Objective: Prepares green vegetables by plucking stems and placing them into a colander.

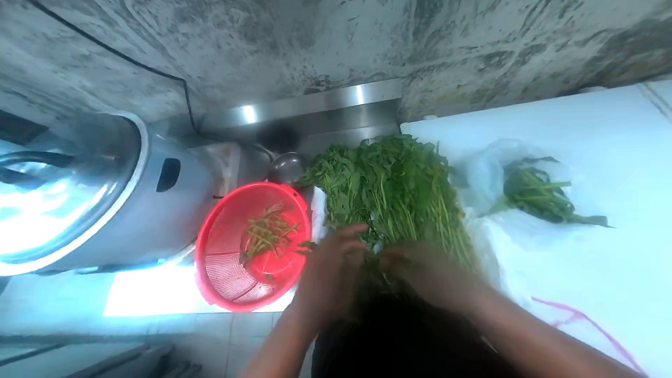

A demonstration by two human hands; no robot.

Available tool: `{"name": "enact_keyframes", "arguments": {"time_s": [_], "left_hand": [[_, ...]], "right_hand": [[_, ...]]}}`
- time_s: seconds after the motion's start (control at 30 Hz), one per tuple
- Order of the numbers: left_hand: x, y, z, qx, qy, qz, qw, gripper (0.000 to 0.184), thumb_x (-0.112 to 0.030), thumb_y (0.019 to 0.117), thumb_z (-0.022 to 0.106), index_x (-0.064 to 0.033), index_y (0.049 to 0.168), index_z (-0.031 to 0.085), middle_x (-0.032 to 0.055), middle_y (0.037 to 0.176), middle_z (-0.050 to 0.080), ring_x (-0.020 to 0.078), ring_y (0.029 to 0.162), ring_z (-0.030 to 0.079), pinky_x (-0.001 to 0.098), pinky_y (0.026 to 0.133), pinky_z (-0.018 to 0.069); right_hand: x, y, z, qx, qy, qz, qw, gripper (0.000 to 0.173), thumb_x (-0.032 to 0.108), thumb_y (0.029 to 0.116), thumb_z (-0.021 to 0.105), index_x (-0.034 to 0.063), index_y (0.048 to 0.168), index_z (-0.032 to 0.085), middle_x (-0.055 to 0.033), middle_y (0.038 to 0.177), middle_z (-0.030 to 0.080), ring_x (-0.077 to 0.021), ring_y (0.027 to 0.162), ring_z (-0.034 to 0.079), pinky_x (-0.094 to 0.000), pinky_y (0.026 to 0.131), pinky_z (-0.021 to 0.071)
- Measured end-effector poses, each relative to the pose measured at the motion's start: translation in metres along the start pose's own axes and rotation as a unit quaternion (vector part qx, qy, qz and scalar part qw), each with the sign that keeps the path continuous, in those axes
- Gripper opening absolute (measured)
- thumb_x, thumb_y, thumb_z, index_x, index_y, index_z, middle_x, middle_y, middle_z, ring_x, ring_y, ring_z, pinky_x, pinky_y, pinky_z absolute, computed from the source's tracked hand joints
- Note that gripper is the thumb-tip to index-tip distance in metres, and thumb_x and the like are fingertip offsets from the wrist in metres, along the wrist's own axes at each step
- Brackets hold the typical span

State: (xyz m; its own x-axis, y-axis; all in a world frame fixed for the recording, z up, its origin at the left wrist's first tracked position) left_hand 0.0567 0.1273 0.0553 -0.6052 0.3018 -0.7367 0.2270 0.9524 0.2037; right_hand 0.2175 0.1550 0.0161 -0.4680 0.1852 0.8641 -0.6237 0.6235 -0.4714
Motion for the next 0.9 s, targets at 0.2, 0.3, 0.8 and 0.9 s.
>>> {"name": "enact_keyframes", "arguments": {"time_s": [0.2, 0.3, 0.8, 0.9], "left_hand": [[0.017, -0.004, 0.011, 0.022, 0.106, -0.049, 0.993, 0.031, -0.022, 0.1052, 0.048, -0.0031, 0.113, 0.071, 0.0119, 0.1, 0.074, 0.022, 0.09, 0.073, 0.0423, 0.083, 0.0612], [0.018, -0.009, 0.012, 0.042, 0.13, -0.028, 0.99, 0.031, -0.024, 0.1059, 0.048, -0.0052, 0.115, 0.071, 0.0097, 0.109, 0.073, 0.022, 0.103, 0.071, 0.0423, 0.091, 0.0589], [0.026, -0.042, 0.024, -0.136, -0.524, -0.233, 0.808, 0.018, -0.009, 0.1032, 0.045, -0.0015, 0.109, 0.06, 0.0031, 0.076, 0.068, 0.0114, 0.064, 0.066, 0.0316, 0.062, 0.0601], [0.057, -0.045, 0.011, -0.24, -0.568, -0.306, 0.725, 0.027, -0.01, 0.1071, 0.035, -0.0038, 0.102, 0.061, 0.0007, 0.072, 0.065, 0.0087, 0.063, 0.065, 0.0264, 0.06, 0.0582]], "right_hand": [[-0.006, -0.003, -0.013, 0.037, -0.05, 0.024, 0.998, 0.035, 0.031, 0.1062, 0.053, 0.0106, 0.131, 0.066, -0.0076, 0.109, 0.071, -0.0155, 0.093, 0.069, -0.0398, 0.086, 0.0574], [-0.018, -0.01, -0.017, 0.021, -0.08, 0.03, 0.996, 0.031, 0.032, 0.1071, 0.051, 0.0104, 0.116, 0.071, -0.0053, 0.091, 0.068, -0.0141, 0.076, 0.064, -0.0369, 0.071, 0.056], [0.073, -0.032, 0.031, -0.234, -0.232, -0.334, 0.883, 0.032, 0.028, 0.1085, 0.046, 0.0075, 0.105, 0.071, -0.0055, 0.085, 0.07, -0.015, 0.077, 0.069, -0.0361, 0.068, 0.0599], [0.13, -0.057, 0.058, -0.254, -0.258, -0.507, 0.782, 0.024, 0.02, 0.1054, 0.049, 0.0086, 0.109, 0.07, -0.0061, 0.089, 0.071, -0.0183, 0.081, 0.069, -0.034, 0.074, 0.058]]}}
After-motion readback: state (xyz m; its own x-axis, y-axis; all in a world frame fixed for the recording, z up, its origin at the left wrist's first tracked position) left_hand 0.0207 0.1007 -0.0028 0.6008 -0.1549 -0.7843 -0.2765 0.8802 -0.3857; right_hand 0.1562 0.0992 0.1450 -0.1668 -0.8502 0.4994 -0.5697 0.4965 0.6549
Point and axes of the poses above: each hand's wrist, its own y-axis towards the middle knuckle, its own z-axis out of the palm, x = y × z, the point moved 8 cm from there along y, towards the middle knuckle
